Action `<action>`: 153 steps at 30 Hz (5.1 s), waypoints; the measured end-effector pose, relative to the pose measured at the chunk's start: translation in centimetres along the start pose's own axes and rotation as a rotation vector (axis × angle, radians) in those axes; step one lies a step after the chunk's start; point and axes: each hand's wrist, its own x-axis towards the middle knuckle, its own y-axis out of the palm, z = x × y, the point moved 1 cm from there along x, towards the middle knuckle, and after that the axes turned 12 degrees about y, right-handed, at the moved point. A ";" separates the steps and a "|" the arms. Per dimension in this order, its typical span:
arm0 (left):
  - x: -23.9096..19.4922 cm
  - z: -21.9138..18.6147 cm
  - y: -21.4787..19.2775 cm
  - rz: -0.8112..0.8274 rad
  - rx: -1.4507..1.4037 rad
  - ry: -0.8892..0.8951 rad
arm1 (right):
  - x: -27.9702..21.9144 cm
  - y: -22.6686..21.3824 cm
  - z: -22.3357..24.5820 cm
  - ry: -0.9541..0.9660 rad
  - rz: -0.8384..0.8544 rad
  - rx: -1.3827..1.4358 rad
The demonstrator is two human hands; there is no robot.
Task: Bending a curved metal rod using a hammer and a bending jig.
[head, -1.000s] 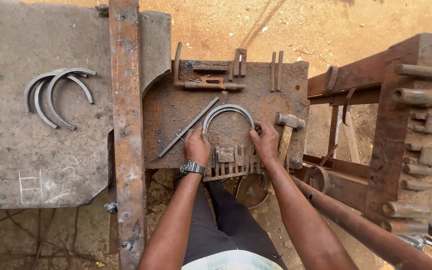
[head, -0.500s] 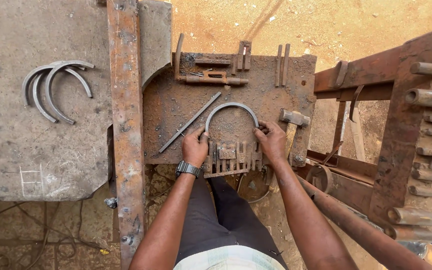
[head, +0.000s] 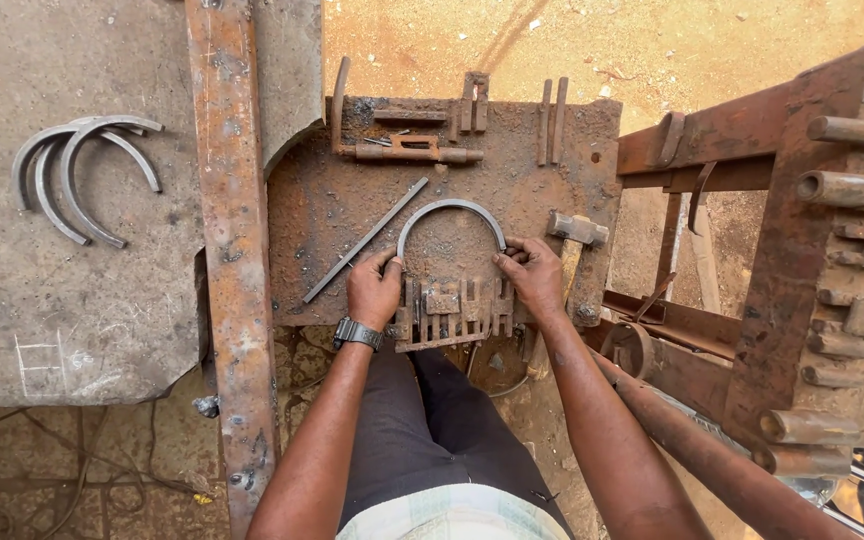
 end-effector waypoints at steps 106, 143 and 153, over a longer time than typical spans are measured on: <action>10.3 -7.9 -1.6 0.419 0.184 0.148 | -12.4 -3.4 1.8 0.367 -0.586 -0.160; 2.6 -4.6 0.4 0.184 0.470 -0.114 | 1.0 2.8 -0.4 -0.018 -0.283 -0.276; 4.2 -5.8 1.1 0.314 0.575 -0.210 | -0.1 2.1 -0.5 -0.144 -0.282 -0.238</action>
